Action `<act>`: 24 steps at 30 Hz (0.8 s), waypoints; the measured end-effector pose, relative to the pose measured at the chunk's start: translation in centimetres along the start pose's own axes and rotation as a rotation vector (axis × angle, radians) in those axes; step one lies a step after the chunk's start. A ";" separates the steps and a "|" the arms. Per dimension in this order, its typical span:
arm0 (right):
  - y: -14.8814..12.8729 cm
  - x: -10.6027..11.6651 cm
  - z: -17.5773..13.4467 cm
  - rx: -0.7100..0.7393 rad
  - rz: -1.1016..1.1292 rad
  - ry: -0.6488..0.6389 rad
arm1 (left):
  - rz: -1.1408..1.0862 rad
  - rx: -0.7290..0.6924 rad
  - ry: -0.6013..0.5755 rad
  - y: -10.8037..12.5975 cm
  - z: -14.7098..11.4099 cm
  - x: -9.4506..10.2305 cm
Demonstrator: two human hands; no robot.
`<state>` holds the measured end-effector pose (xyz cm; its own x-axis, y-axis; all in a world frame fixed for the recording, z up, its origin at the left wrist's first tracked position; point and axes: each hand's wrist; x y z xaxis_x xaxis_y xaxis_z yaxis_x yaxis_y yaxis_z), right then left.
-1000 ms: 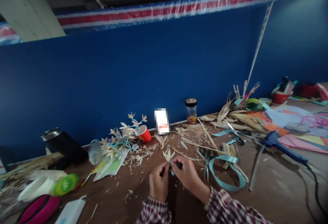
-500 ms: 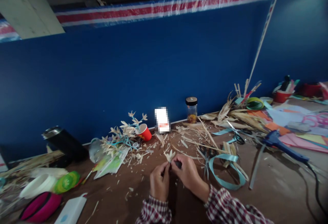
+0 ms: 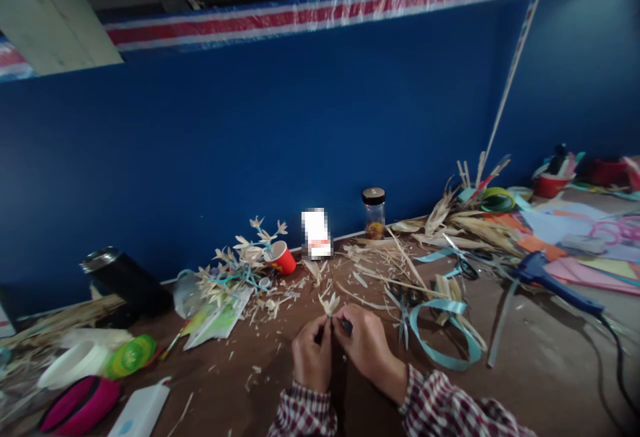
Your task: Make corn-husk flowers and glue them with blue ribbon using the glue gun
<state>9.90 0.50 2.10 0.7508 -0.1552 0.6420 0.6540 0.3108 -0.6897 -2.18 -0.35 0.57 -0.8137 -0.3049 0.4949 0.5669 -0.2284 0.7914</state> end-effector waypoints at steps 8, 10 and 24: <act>0.1 0.2 0.0 0.098 -0.051 -0.025 | -0.081 0.098 -0.014 -0.2 0.4 0.1; 0.1 0.2 0.0 0.113 -0.047 -0.030 | -0.107 0.127 -0.026 -0.5 0.5 0.2; 0.1 0.6 0.2 0.016 0.127 -0.017 | -0.267 0.199 -0.054 0.3 0.6 0.7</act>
<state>10.35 0.63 2.50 0.8260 -0.0978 0.5551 0.5518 0.3415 -0.7609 -2.66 -0.05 1.36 -0.9387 -0.2077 0.2752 0.3015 -0.1072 0.9474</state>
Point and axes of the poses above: each hand's wrist, its own z-axis towards the middle knuckle, its own x-axis out of the back of the hand, y = z × x, and after that the axes turned 3 degrees about -x, right-handed
